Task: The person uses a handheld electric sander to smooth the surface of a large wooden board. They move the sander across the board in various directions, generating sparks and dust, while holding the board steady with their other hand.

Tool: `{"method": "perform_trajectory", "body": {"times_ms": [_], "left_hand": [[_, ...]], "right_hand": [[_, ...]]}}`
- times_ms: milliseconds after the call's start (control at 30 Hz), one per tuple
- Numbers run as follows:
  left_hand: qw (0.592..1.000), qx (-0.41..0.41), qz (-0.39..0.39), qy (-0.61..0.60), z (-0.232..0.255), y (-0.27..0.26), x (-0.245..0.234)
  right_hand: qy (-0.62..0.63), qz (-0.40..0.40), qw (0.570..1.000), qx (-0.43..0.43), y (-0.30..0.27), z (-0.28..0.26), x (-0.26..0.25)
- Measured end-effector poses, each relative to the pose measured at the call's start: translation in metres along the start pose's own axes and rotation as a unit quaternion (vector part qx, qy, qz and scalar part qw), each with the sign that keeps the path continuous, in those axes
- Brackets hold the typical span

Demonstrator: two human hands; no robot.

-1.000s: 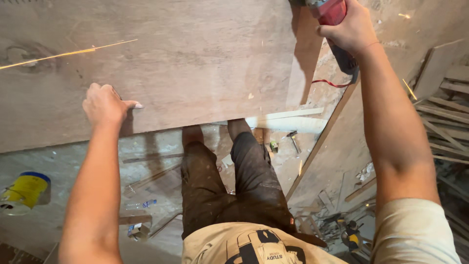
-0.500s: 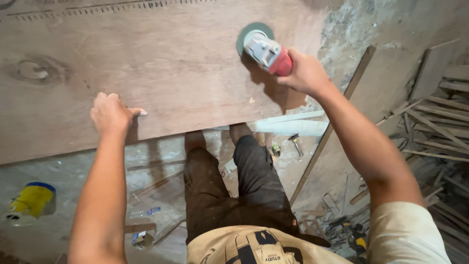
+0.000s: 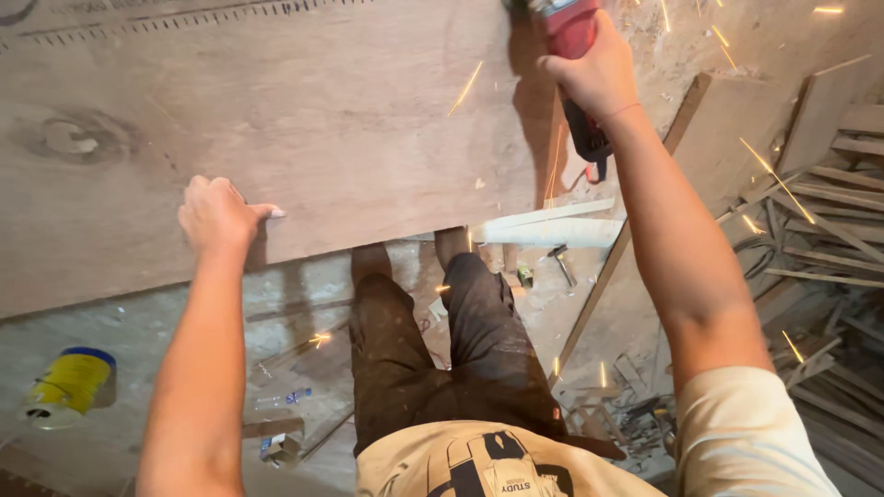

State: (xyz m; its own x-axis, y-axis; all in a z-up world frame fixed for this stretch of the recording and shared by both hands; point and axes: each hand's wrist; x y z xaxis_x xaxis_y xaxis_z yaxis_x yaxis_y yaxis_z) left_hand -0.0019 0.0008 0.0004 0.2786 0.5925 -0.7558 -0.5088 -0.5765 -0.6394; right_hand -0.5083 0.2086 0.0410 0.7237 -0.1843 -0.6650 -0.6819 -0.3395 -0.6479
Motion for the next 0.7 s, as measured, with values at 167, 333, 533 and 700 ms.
{"method": "perform_trajectory", "body": {"times_ms": [167, 333, 533, 700], "left_hand": [[1.0, 0.023, 0.021, -0.004, -0.005, -0.001, 0.003], [0.998, 0.044, 0.05, -0.002, -0.005, -0.004, 0.008], [0.999, 0.035, 0.039, 0.005, -0.001, -0.003, 0.002], [0.999, 0.029, 0.026, 0.012, -0.003, -0.003, 0.003]], "right_hand": [[-0.014, 0.033, 0.997, -0.062, 0.001, 0.005, 0.005], [-0.044, -0.025, 0.994, -0.099, -0.011, -0.013, 0.029], [-0.01, 0.029, 0.996, -0.079, 0.005, 0.005, 0.003], [0.023, 0.01, 0.999, 0.026, -0.004, 0.024, -0.011]]}}
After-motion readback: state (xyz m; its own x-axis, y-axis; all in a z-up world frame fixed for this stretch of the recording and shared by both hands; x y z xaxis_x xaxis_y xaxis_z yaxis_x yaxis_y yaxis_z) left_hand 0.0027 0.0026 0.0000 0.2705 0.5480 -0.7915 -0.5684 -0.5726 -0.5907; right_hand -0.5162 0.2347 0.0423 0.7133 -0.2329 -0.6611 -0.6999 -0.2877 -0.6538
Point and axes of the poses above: each hand's wrist, its own y-axis towards the middle knuckle, its own x-axis out of the palm, z = x × y, and after that the axes turned 15 degrees about x, right-handed
